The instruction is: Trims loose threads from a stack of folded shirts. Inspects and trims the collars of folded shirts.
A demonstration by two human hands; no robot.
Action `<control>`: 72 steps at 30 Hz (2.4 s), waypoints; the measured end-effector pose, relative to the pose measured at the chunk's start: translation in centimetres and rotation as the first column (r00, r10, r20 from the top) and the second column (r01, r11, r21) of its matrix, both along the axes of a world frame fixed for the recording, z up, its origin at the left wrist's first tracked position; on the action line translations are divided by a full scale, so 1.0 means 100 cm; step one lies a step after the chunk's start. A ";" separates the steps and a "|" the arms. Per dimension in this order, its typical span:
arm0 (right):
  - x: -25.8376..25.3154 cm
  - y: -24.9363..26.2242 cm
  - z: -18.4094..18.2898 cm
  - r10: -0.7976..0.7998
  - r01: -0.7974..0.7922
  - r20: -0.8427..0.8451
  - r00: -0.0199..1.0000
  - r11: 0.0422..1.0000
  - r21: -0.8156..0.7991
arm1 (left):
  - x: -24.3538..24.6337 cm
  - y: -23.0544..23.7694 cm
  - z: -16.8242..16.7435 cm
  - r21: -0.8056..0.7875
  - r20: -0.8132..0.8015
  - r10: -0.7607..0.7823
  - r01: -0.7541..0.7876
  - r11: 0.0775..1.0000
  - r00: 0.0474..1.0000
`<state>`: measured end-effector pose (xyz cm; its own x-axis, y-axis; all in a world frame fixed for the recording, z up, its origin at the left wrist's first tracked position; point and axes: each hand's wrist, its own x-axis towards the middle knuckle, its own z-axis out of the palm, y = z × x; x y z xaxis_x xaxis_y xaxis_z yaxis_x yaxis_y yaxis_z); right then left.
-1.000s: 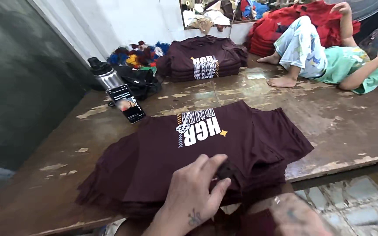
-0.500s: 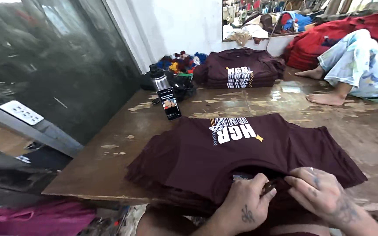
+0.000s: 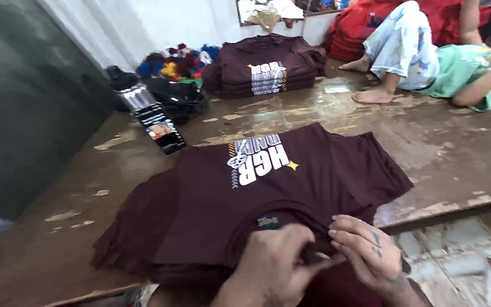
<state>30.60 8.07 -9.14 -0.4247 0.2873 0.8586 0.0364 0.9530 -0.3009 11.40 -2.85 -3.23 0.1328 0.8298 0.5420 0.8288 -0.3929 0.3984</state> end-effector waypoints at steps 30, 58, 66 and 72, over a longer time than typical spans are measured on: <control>-0.041 -0.083 0.028 0.545 -0.446 0.556 0.627 0.837 -0.318 | -0.063 -0.027 0.045 -0.061 0.472 0.439 -0.468 0.881 0.765; -0.125 -0.039 0.021 0.502 -0.474 0.077 0.862 0.850 -0.230 | -0.066 -0.079 -0.038 0.124 0.924 -0.097 -0.051 0.991 0.370; -0.122 -0.039 0.016 0.463 -0.454 0.054 0.885 0.882 -0.128 | -0.068 -0.079 -0.041 0.106 0.913 -0.100 0.006 0.994 0.395; -0.116 -0.047 -0.001 0.458 -0.462 -0.062 0.887 0.883 -0.079 | -0.079 -0.083 -0.021 -0.060 0.478 0.309 -0.320 0.946 0.822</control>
